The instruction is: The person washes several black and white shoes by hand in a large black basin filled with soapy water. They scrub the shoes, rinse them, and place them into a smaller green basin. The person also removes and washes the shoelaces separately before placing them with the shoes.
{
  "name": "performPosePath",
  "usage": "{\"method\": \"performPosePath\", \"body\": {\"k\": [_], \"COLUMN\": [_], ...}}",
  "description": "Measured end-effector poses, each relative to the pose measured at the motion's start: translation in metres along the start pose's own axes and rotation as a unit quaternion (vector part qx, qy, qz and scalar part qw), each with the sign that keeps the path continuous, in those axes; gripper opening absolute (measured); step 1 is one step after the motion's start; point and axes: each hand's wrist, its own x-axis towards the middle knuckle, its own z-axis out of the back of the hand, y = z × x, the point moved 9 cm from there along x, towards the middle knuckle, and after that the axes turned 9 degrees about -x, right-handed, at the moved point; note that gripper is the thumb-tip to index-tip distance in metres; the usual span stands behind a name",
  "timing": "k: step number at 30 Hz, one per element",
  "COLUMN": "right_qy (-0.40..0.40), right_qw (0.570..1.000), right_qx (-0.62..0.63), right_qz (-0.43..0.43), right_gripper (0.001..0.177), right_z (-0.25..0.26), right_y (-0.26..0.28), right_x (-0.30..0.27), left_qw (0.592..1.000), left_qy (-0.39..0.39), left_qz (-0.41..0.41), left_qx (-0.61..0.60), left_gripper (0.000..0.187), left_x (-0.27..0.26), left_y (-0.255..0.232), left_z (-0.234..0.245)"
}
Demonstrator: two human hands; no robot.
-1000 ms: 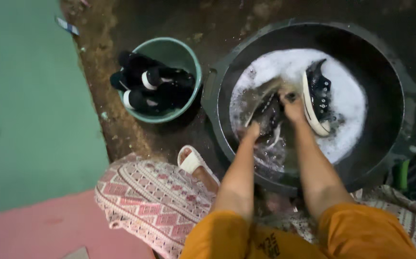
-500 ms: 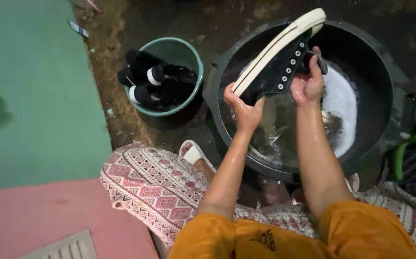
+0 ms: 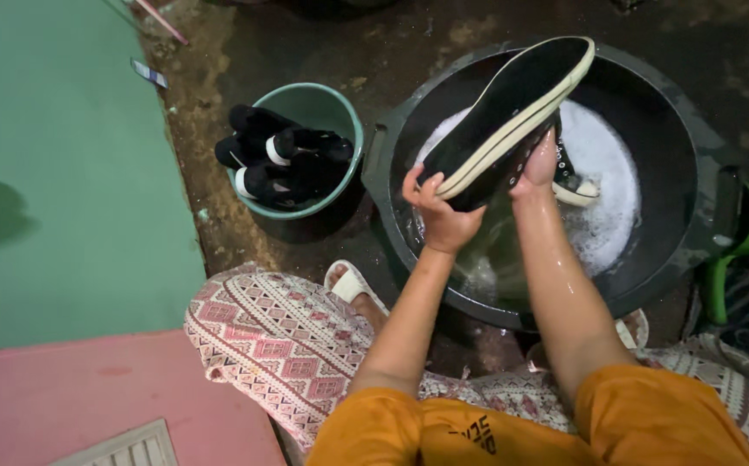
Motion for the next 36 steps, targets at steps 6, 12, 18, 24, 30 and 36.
{"method": "performPosePath", "body": {"k": [6, 12, 18, 24, 30, 36], "right_qy": [0.053, 0.053, 0.054, -0.113, -0.163, -0.127], "right_qw": [0.995, 0.978, 0.993, 0.964, 0.909, 0.874], "right_qx": [-0.081, -0.167, -0.087, -0.241, -0.352, -0.422], "right_qz": [0.033, 0.11, 0.063, -0.018, -0.155, -0.204], "right_gripper": [0.053, 0.046, 0.046, 0.032, 0.02, 0.019], "right_z": [-0.05, -0.044, -0.031, 0.033, 0.106, 0.132], "right_y": [0.022, 0.035, 0.022, 0.024, -0.055, -0.111], "right_x": [-0.01, -0.012, -0.009, 0.009, 0.002, -0.01], "left_qw": [0.996, 0.998, 0.995, 0.986, 0.95, 0.895], "left_qy": [0.025, 0.011, 0.061, 0.129, 0.177, 0.185], "left_qz": [-0.09, -0.065, -0.076, 0.109, 0.193, 0.375], "left_qx": [0.001, -0.021, -0.025, 0.003, 0.17, 0.158], "left_gripper": [0.107, 0.106, 0.101, 0.097, 0.087, 0.077], "left_x": [-0.022, -0.036, -0.003, 0.088, 0.186, 0.227], "left_y": [0.013, 0.031, 0.013, 0.067, 0.144, 0.185], "left_z": [-0.002, -0.006, 0.013, 0.043, 0.123, 0.212]}}
